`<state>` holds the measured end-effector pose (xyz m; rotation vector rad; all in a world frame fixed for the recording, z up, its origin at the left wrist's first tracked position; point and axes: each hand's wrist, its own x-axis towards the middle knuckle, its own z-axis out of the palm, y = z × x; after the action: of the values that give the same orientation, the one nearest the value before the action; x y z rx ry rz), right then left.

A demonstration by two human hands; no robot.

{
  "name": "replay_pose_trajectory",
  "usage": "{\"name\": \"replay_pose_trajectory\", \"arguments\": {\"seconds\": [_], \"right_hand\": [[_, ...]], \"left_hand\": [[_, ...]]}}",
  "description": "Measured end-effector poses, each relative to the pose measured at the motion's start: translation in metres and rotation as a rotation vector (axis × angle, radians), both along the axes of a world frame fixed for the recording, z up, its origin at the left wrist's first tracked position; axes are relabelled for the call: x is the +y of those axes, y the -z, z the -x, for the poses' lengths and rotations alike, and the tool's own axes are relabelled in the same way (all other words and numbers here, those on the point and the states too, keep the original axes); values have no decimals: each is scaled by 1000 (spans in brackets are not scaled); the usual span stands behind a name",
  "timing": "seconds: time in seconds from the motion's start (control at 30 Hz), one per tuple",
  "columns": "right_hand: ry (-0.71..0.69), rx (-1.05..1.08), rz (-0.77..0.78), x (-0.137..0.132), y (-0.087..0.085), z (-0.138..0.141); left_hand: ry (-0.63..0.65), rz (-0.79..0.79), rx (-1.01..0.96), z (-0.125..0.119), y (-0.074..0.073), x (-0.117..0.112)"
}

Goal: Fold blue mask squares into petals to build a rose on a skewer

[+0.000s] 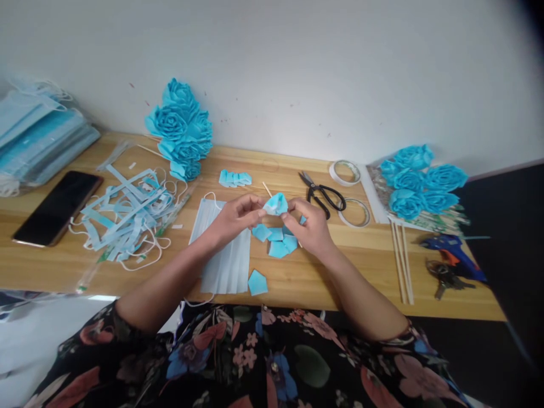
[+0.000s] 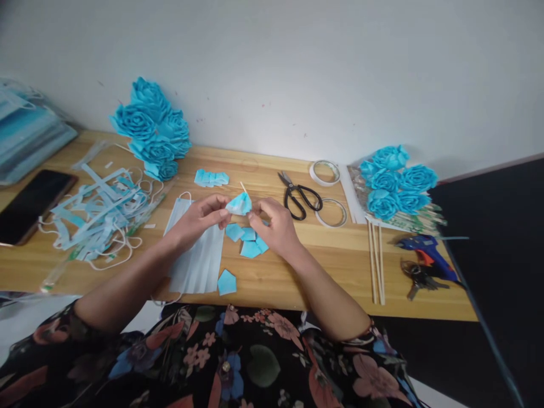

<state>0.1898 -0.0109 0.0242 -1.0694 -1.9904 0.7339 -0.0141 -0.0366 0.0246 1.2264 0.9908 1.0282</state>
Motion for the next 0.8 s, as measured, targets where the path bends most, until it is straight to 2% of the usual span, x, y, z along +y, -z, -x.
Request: {"name": "replay_pose_trajectory", "arguments": {"seconds": [0.27, 0.4, 0.47, 0.57, 0.67, 0.8], "right_hand": [[-20, -34, -19, 0, 2, 0], [-39, -68, -25, 1, 4, -1], [-73, -97, -25, 1, 5, -1], [-148, -157, -48, 0, 7, 1], [-206, -208, -84, 0, 9, 3], [-231, -233, -113, 0, 10, 4]], "left_hand": [[15, 115, -275, 2, 13, 5], [-37, 187, -366, 5, 15, 9], [-91, 139, -314, 6, 14, 10], [-133, 32, -90, 5, 10, 7], [-86, -56, 93, 4, 6, 5], [-50, -121, 163, 3, 7, 5]]}}
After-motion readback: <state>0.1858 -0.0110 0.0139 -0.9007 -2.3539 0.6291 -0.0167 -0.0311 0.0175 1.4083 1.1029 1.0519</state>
